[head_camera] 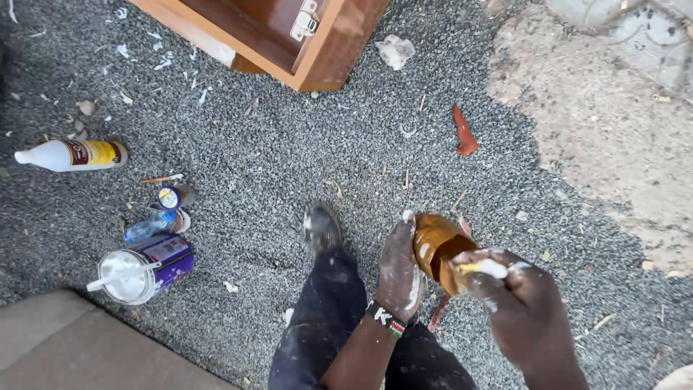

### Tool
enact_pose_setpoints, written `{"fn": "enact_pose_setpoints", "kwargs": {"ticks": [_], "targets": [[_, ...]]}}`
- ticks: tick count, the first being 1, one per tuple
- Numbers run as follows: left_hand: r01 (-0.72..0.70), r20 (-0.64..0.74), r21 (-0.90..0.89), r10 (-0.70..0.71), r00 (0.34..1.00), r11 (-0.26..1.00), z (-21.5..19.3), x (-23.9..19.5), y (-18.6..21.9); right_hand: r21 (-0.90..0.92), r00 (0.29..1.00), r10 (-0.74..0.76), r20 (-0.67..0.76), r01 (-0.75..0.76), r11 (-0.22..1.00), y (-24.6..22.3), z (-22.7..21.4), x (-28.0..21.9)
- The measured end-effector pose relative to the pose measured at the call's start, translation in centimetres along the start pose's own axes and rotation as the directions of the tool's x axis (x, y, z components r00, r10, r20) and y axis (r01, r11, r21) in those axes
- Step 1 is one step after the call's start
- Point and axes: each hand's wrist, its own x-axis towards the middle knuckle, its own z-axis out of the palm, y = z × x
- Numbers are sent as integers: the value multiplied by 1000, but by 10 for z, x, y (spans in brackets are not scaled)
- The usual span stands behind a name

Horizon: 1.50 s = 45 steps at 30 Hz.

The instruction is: The person applies varnish to the interior and exterior surfaces of a wooden cabinet using a brush and a small container. The person repeatedly dips the brush into the container and coats the cabinet's shelves, sides, and edges.

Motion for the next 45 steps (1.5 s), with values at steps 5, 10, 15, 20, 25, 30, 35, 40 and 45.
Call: {"fn": "enact_pose_setpoints", "kwargs": {"ticks": [5, 10, 15, 20, 25, 30, 35, 40, 45], "targets": [[-51, 65, -67, 55, 996, 996, -61, 32, -14, -60, 957, 244, 154, -237, 970, 22, 19, 32], [33, -155, -214, -67, 986, 976, -114, 91, 66, 664, 926, -346, 150, 165, 729, 72, 69, 148], [-142, -345, -205, 64, 936, 968, -160, 175, 151, 608, 881, -470, -55, 403, 684, -2, 159, 217], [-261, -231, -222, 210, 950, 939, -196, 223, 213, 592, 802, -575, -161, 544, 594, -4, 235, 329], [-237, -252, -208, 182, 950, 949, -203, 227, 223, 655, 726, -647, -231, 608, 448, 5, 287, 406], [-150, -212, -187, 109, 971, 971, -192, 215, 223, 659, 764, -565, -313, 603, 450, -2, 312, 397], [-166, -248, -246, 103, 963, 955, -192, 222, 239, 632, 747, -546, -379, 640, 437, -27, 317, 370], [-120, -220, -273, 60, 974, 955, -193, 262, 252, 623, 754, -471, -458, 650, 436, -34, 327, 358], [-46, -215, -334, -29, 976, 941, -180, 274, 278, 607, 763, -476, -437, 640, 470, -19, 323, 366]]}}
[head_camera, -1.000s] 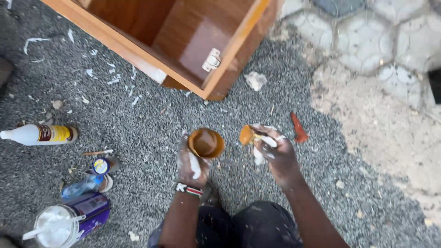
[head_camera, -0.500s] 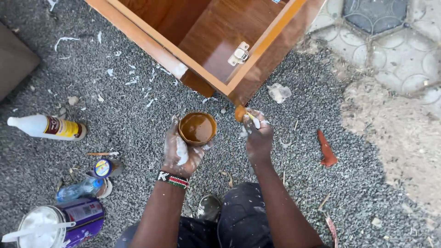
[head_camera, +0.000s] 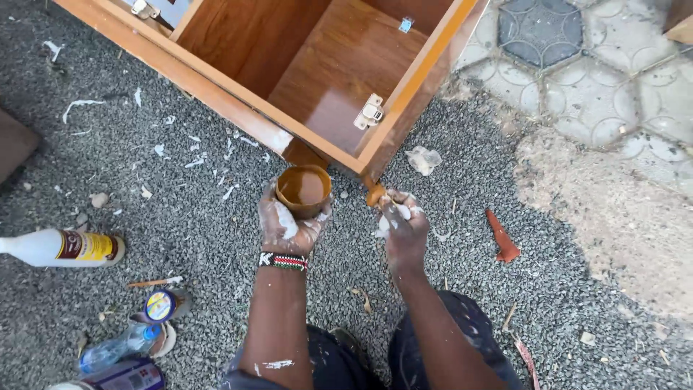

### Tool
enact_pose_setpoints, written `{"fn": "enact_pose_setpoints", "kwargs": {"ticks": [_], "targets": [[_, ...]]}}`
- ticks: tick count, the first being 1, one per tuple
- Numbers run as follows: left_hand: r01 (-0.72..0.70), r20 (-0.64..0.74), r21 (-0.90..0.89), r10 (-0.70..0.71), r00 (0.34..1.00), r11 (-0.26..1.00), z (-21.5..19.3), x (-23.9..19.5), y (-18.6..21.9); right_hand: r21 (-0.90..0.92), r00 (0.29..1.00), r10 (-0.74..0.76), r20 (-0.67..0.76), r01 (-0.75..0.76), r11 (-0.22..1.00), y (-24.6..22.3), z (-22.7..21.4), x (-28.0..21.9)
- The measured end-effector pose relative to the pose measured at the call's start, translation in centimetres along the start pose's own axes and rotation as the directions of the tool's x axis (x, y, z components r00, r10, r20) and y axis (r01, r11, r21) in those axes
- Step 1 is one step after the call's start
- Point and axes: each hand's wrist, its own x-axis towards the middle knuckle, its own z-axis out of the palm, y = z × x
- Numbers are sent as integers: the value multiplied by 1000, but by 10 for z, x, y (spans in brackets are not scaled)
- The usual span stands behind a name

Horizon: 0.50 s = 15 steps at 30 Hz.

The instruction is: The person applies varnish to the interior and exterior surfaces of a wooden cabinet using a brush and a small container. The person repeatedly dips the brush into the container and coats the cabinet's shelves, sides, and edges.

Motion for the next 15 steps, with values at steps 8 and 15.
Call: {"fn": "enact_pose_setpoints", "kwargs": {"ticks": [8, 15], "targets": [[-17, -8, 78, 17, 1000, 997, -37, 52, -9, -229, 996, 70, -50, -80, 970, -51, 1, -43], [-72, -3, 192, 74, 997, 979, -7, 14, -24, -4, 991, -102, -90, 103, 995, -27, 24, -18]]}}
